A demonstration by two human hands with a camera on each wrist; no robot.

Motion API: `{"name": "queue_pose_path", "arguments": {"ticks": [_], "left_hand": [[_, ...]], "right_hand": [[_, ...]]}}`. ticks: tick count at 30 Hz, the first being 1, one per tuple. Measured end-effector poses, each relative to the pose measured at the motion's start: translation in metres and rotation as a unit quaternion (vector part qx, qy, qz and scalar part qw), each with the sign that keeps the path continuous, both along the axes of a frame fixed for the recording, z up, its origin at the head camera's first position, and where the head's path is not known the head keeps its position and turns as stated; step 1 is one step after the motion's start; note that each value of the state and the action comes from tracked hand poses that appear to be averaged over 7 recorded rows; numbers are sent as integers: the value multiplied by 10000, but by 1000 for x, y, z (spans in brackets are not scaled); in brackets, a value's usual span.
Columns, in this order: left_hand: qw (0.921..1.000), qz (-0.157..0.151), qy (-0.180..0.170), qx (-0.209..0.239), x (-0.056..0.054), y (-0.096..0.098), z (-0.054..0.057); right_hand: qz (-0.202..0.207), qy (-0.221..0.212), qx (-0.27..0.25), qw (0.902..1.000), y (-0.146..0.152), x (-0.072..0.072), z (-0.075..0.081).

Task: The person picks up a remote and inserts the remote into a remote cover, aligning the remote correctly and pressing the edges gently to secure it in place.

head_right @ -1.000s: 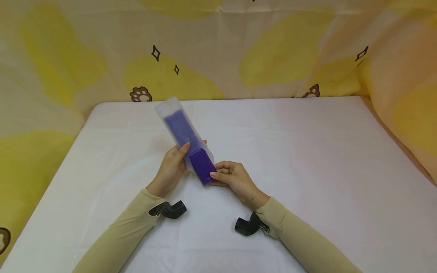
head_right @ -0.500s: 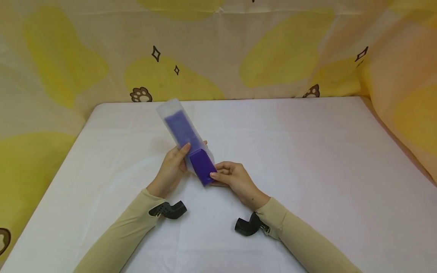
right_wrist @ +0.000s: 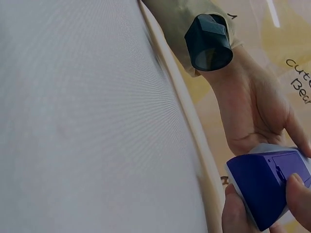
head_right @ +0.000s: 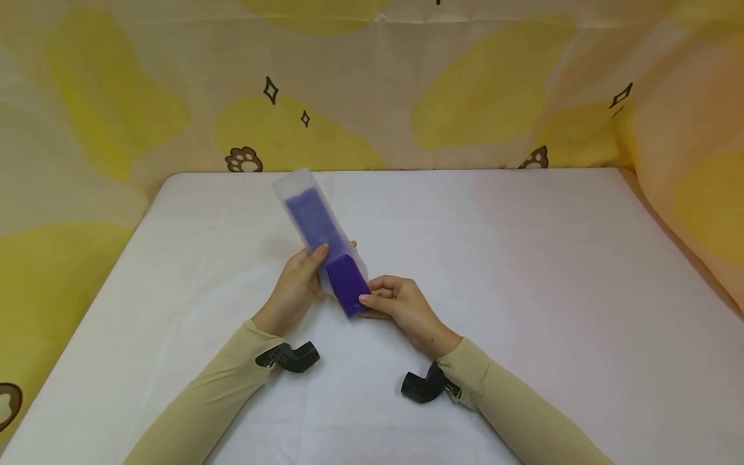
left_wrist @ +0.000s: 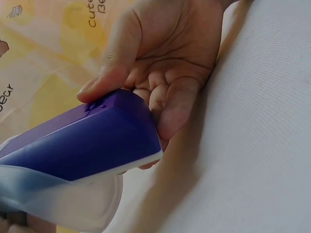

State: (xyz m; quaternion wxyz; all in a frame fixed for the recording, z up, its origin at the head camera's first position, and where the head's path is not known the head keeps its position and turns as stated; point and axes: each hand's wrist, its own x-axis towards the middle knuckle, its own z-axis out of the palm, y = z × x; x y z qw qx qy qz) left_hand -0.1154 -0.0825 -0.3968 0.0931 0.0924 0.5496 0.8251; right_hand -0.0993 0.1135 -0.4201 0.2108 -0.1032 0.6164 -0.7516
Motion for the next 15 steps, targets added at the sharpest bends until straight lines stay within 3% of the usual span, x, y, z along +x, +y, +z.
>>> {"name": "queue_pose_path", "arguments": {"ticks": [7,15], "left_hand": [[9992,54,-325,221,-3,-4,2],[9987,126,-401,290,-6,-9,4]], "right_hand": [[343,69,99,9993,1,1,1],[674,124,316,9971,1,2,3]]}}
